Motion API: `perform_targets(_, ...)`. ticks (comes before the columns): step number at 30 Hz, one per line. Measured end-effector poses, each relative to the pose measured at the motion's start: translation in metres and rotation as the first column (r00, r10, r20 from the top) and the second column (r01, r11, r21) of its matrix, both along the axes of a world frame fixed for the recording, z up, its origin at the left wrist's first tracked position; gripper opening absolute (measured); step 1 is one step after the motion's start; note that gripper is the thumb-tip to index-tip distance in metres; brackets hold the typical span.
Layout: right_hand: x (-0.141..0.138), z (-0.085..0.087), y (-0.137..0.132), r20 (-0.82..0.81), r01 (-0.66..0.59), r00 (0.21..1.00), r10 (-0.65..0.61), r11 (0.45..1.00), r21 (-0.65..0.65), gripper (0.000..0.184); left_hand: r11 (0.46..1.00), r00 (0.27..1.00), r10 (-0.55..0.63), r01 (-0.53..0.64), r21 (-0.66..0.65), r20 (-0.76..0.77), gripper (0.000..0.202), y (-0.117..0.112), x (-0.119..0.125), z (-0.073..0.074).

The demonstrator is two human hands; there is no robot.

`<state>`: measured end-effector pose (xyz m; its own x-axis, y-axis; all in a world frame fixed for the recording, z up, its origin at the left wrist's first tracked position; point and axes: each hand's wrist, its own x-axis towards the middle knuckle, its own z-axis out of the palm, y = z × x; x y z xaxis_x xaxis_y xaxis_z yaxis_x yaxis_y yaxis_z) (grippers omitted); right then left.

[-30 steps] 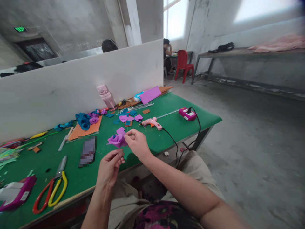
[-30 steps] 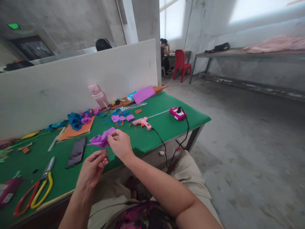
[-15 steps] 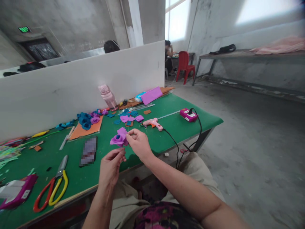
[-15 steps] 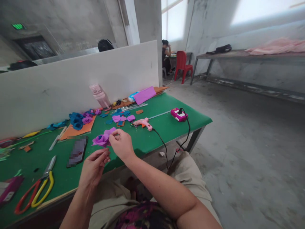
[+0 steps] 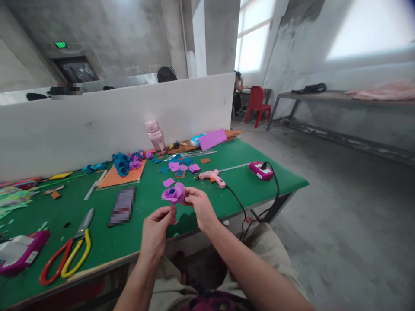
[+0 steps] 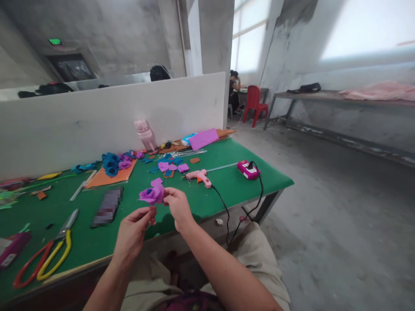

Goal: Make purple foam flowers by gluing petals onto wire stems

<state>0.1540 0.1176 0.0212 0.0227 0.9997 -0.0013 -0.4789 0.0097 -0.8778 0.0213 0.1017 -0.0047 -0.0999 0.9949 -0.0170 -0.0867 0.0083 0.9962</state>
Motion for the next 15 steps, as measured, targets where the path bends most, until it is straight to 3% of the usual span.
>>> perform_targets(8,0.002,-0.014,-0.008,-0.052,-0.027,0.998,0.030,0.998,0.056,0.019,0.998,0.990,0.030,-0.021,0.063,-0.138,0.019,-0.004,0.009,0.002)
perform_targets(15,0.003,-0.023,-0.013,-0.024,-0.011,1.000,0.015,0.989,0.150,0.014,0.971,0.964,0.072,-0.009,0.241,-0.257,0.014,-0.006,0.008,-0.005)
